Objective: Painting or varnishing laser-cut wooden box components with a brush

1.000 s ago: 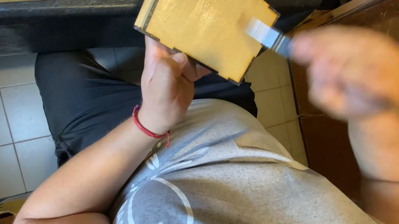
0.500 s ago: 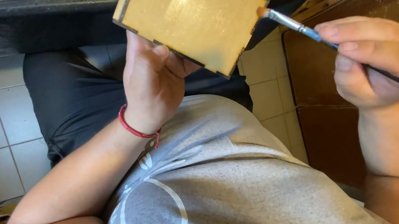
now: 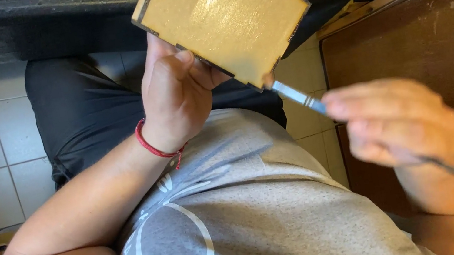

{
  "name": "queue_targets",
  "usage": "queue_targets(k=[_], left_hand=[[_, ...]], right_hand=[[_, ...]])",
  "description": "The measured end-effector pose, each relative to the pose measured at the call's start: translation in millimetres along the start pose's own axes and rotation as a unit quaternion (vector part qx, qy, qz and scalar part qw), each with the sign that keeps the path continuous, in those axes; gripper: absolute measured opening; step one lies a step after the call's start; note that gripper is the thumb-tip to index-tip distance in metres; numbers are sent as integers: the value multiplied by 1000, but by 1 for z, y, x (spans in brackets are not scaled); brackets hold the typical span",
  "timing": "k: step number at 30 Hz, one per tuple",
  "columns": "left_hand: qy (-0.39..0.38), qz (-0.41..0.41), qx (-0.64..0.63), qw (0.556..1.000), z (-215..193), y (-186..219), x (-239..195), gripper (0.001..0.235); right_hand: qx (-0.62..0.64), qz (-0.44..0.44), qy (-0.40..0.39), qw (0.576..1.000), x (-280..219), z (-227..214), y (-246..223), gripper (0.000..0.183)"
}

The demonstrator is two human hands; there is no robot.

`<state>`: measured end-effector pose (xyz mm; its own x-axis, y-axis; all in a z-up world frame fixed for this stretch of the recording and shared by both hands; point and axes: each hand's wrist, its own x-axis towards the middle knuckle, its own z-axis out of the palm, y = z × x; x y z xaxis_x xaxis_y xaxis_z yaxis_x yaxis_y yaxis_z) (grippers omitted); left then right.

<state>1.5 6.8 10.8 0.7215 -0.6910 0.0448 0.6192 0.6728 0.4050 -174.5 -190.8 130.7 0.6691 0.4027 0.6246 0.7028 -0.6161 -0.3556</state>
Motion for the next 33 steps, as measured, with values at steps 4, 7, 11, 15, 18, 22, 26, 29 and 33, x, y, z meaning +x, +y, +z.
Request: queue_targets(k=[4,7,11,15,18,22,26,29,33], left_hand=[[5,6,-3,1000,-2,-1,-1,65],[9,-7,-2,1000,0,-1,-1,66],[-10,11,4,1000,2,0,-2,66],[-25,20,19,999,-2,-4,-3,68],[-28,32,3,999,1,-9,-5,75],[-24,56,26,998,5,-13,-3,74],[0,52,31,998,2,-24,-2,71],[8,61,94,994,9,-20,-3,71],[-65,105,111,986,14,-18,-3,70]], right_hand=[[12,-32,58,998,-9,-14,18,39],[-125,14,134,983,1,-13,26,14],[-50,10,62,997,5,2,-2,12],[-32,34,85,995,5,-1,2,9],[-120,21,136,983,4,-28,38,8],[-76,-6,181,980,16,-23,21,11],[-33,39,20,999,30,-14,23,9],[-61,5,103,993,35,-16,39,7],[37,-37,-6,999,63,7,33,19]])
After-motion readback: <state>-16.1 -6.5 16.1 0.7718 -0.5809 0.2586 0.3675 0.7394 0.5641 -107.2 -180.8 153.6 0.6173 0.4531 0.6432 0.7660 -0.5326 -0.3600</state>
